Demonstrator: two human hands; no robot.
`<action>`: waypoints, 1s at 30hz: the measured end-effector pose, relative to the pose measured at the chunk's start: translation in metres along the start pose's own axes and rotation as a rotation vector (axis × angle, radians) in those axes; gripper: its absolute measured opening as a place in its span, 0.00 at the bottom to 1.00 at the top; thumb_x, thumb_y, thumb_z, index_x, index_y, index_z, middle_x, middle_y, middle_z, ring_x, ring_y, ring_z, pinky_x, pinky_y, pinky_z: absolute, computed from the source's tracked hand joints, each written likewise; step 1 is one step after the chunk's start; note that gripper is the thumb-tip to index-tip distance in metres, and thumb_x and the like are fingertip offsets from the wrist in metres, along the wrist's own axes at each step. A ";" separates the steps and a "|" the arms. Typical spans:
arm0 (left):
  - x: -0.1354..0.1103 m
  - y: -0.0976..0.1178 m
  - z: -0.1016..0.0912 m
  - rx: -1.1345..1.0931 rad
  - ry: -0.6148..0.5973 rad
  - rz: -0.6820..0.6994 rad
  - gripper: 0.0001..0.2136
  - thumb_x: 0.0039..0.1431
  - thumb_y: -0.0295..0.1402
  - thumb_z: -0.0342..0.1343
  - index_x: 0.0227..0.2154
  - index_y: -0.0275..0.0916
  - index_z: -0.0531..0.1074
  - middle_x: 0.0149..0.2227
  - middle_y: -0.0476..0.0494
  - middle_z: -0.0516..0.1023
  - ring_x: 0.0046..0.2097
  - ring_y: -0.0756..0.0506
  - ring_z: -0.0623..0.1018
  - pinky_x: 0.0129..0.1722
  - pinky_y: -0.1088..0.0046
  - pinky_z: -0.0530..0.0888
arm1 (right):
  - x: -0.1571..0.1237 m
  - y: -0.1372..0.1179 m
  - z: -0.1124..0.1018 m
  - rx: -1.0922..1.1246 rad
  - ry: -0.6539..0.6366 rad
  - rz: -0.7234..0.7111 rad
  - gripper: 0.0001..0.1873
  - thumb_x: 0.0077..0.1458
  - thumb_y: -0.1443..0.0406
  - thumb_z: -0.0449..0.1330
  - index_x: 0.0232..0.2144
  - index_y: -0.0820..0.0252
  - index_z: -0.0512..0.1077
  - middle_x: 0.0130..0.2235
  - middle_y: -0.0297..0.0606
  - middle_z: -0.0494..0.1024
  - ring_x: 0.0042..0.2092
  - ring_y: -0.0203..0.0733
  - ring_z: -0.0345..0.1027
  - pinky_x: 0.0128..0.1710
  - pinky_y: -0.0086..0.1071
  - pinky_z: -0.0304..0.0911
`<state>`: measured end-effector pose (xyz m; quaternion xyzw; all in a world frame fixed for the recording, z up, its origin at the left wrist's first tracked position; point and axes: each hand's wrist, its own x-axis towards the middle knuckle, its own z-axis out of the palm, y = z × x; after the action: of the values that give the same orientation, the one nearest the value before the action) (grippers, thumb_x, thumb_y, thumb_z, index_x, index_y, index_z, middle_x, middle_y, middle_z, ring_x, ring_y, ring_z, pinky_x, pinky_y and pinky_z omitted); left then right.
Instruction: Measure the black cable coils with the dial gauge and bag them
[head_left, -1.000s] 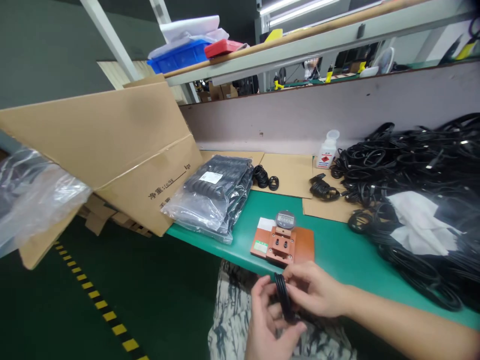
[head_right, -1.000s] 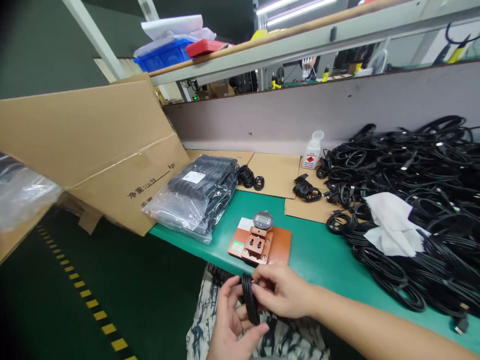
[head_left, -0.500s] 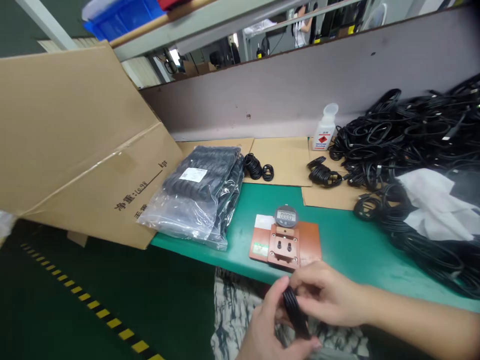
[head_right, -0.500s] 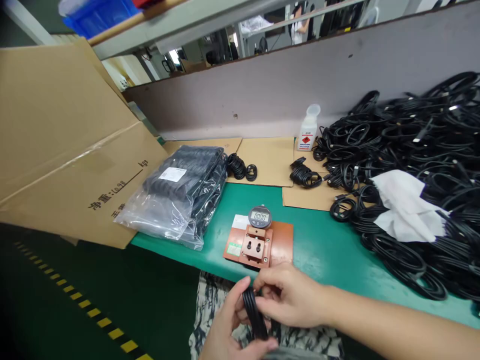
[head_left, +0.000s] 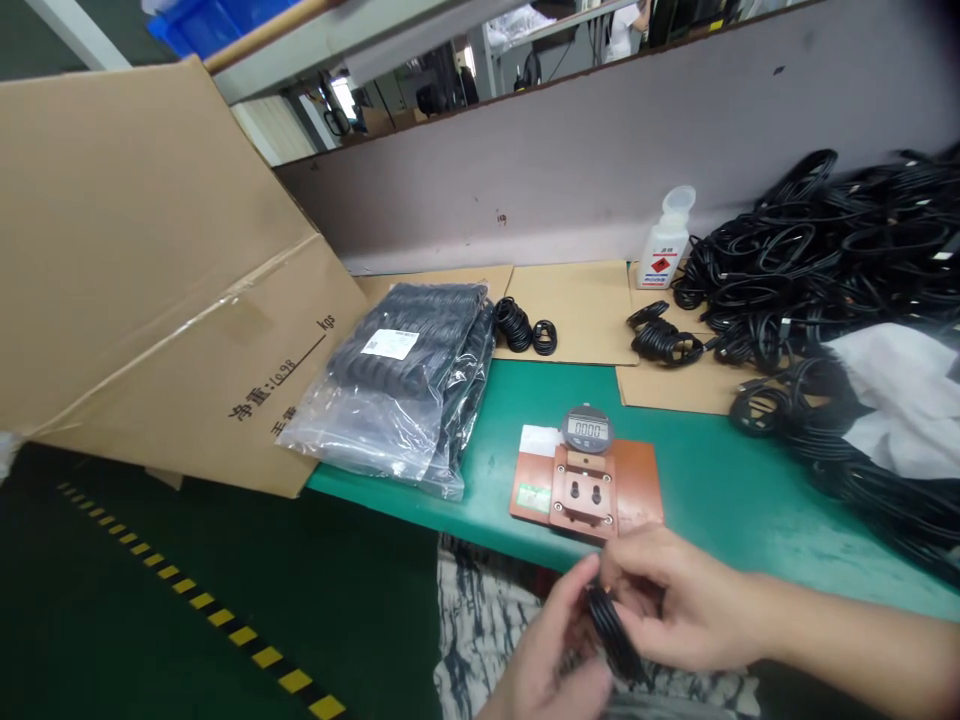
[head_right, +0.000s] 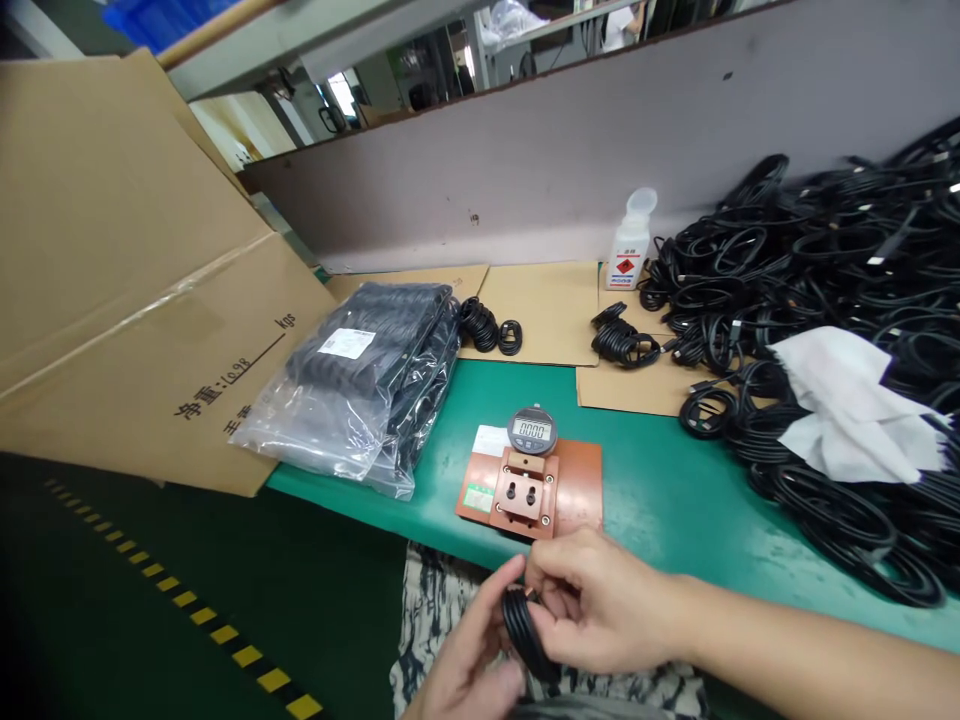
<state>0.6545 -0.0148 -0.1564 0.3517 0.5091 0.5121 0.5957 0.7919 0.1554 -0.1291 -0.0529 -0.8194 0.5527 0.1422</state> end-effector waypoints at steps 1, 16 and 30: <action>0.002 0.001 0.002 -0.046 0.016 -0.017 0.30 0.64 0.48 0.56 0.65 0.44 0.60 0.56 0.32 0.74 0.43 0.42 0.80 0.40 0.68 0.75 | -0.001 0.001 0.000 -0.005 -0.005 -0.014 0.10 0.53 0.69 0.58 0.24 0.57 0.60 0.19 0.25 0.61 0.20 0.30 0.54 0.21 0.24 0.51; 0.026 0.003 0.008 0.429 -0.017 0.193 0.17 0.70 0.41 0.46 0.27 0.37 0.65 0.27 0.48 0.67 0.30 0.49 0.68 0.31 0.74 0.63 | -0.002 0.005 -0.004 -0.047 -0.023 -0.165 0.04 0.56 0.68 0.55 0.28 0.59 0.65 0.20 0.28 0.64 0.21 0.32 0.56 0.24 0.27 0.53; 0.029 -0.004 0.009 0.657 0.029 0.557 0.13 0.69 0.36 0.43 0.28 0.40 0.65 0.24 0.48 0.66 0.26 0.48 0.68 0.27 0.71 0.61 | 0.000 -0.001 -0.010 0.045 0.005 -0.125 0.09 0.61 0.65 0.54 0.28 0.59 0.65 0.19 0.31 0.68 0.22 0.33 0.58 0.22 0.26 0.55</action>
<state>0.6629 0.0129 -0.1648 0.6396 0.5390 0.4689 0.2838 0.7950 0.1639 -0.1248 0.0002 -0.8081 0.5609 0.1800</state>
